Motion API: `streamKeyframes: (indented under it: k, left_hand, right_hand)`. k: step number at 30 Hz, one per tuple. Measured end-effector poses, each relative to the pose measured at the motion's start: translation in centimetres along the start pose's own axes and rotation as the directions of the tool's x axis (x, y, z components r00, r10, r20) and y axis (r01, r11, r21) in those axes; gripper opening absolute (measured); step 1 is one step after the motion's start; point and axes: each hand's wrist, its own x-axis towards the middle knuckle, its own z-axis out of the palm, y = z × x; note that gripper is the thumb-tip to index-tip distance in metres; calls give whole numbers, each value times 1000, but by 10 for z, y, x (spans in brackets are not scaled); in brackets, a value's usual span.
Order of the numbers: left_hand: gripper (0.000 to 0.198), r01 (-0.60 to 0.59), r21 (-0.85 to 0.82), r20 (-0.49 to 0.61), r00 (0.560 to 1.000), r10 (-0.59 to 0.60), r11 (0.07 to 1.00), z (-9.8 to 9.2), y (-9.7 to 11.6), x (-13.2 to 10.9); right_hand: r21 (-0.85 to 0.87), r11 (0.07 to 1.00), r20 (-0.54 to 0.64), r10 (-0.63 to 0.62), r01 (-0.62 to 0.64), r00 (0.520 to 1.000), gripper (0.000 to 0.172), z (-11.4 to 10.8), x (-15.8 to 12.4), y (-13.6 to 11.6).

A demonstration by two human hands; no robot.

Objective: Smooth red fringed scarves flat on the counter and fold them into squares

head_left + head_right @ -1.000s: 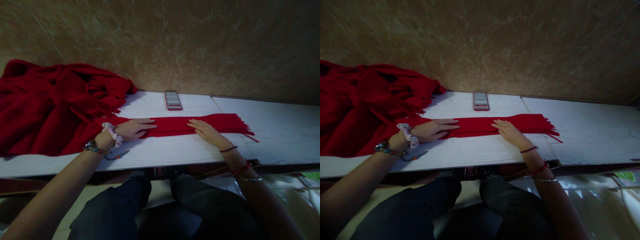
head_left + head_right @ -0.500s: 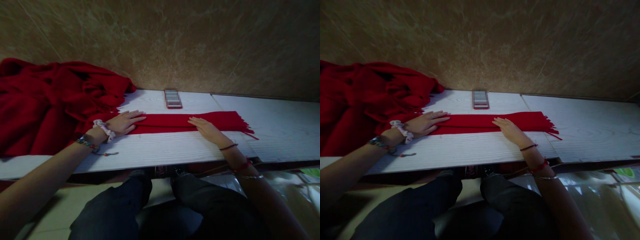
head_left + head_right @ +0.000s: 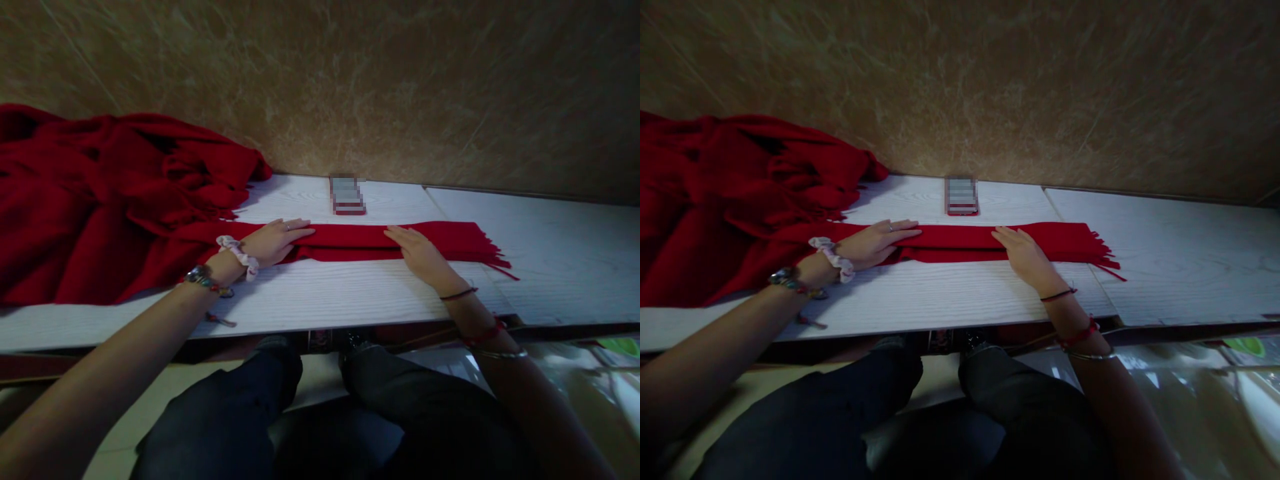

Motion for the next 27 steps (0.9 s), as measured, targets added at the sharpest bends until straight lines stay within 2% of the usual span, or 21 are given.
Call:
streamKeyframes:
  k: [2,4,6,9,12,16,21,24,27]
  left_hand:
    - [51,13,-26,-90,996,-15,1000,-5,1,-6]
    - [51,-1,-37,-143,990,-4,999,-10,4,-10]
    - [50,-37,-24,-70,997,35,999,-10,8,-12]
    - [48,-42,13,157,987,40,999,-6,15,-12]
    - [48,2,44,234,972,-12,999,-1,19,-11]
    - [49,61,58,233,970,-73,996,-3,16,-13]
    - [57,128,160,183,970,-157,979,-6,-6,-18]
    - [60,88,230,135,983,-122,969,-5,-11,-19]
    - [58,10,220,121,992,-37,975,-3,-2,-16]
  right_hand:
    - [-4,1000,-93,14,-14,996,53,-5,0,-4]
    - [-2,1000,-114,17,-17,993,51,-8,-2,-7]
    - [4,1000,-22,1,-1,1000,50,-9,-5,-6]
    - [12,1000,132,-23,22,991,48,-6,-9,0]
    - [15,1000,142,-18,16,990,49,-3,-11,4]
    - [24,1000,127,-8,5,992,51,-2,-10,5]
    - [9,1000,161,-8,7,987,55,-2,-9,5]
    - [16,1000,163,-8,5,987,54,-2,-9,5]
    - [46,999,115,-17,12,993,51,-5,-9,2]
